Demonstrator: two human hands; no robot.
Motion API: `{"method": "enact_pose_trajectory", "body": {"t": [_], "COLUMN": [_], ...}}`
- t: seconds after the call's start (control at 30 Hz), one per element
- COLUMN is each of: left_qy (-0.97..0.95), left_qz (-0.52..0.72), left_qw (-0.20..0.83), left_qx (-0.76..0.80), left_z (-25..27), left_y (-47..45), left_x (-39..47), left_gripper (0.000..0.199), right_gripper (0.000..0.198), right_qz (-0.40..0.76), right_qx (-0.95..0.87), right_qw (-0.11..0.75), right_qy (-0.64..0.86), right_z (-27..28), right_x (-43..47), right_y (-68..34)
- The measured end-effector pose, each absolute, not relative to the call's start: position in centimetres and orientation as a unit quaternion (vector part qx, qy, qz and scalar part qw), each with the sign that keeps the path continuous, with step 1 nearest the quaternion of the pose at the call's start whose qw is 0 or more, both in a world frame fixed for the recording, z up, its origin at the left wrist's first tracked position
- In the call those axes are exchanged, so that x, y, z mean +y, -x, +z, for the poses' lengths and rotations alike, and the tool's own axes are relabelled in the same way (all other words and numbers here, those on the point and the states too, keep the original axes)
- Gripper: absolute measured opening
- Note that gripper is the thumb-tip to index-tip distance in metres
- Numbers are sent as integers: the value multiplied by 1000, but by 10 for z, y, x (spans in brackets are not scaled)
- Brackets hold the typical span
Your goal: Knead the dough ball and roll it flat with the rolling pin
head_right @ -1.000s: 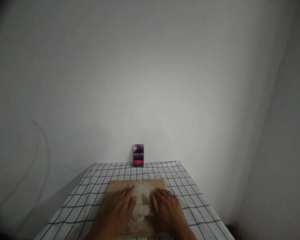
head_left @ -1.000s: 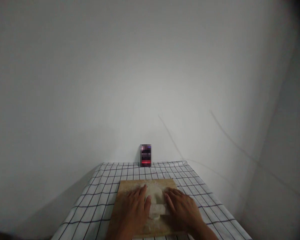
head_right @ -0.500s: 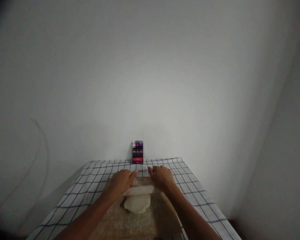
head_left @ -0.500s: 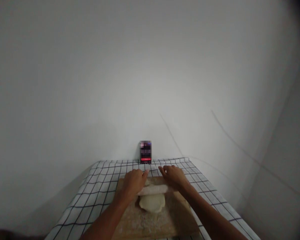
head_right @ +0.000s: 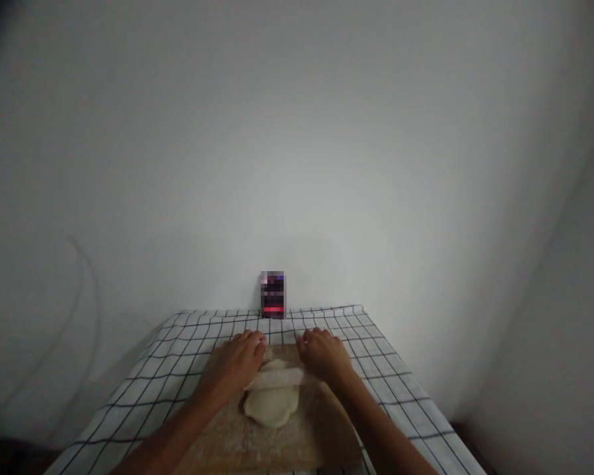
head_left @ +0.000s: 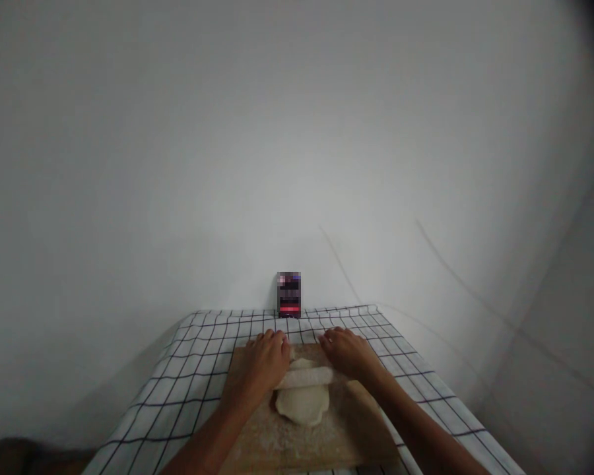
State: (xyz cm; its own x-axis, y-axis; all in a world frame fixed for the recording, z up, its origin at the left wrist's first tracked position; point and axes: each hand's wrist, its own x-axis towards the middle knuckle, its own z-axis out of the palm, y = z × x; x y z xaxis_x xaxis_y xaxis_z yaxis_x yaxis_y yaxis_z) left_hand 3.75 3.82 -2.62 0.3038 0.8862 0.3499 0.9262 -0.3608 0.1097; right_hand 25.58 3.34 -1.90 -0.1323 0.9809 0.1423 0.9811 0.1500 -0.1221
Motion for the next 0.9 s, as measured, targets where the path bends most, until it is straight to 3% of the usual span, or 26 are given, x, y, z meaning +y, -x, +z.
{"method": "enact_pose_trajectory", "body": {"t": [0.17, 0.53, 0.9], "left_qy": [814, 812, 809], "left_qz": [-219, -269, -327], "left_qw": [87, 119, 196], "left_qx": [-532, -505, -447], "left_z": [-38, -50, -93], "left_y": [-34, -32, -23], "left_x": [35, 5, -25], "left_gripper": [30, 37, 46], "right_gripper": [33, 41, 42], "right_qz": [-12, -39, -55], "right_qx": [-757, -753, -740], "right_qw": [79, 112, 146], "right_qy": [648, 648, 655], "right_z": [-20, -28, -44], "right_x": [15, -27, -83], "right_y": [-256, -252, -243]}}
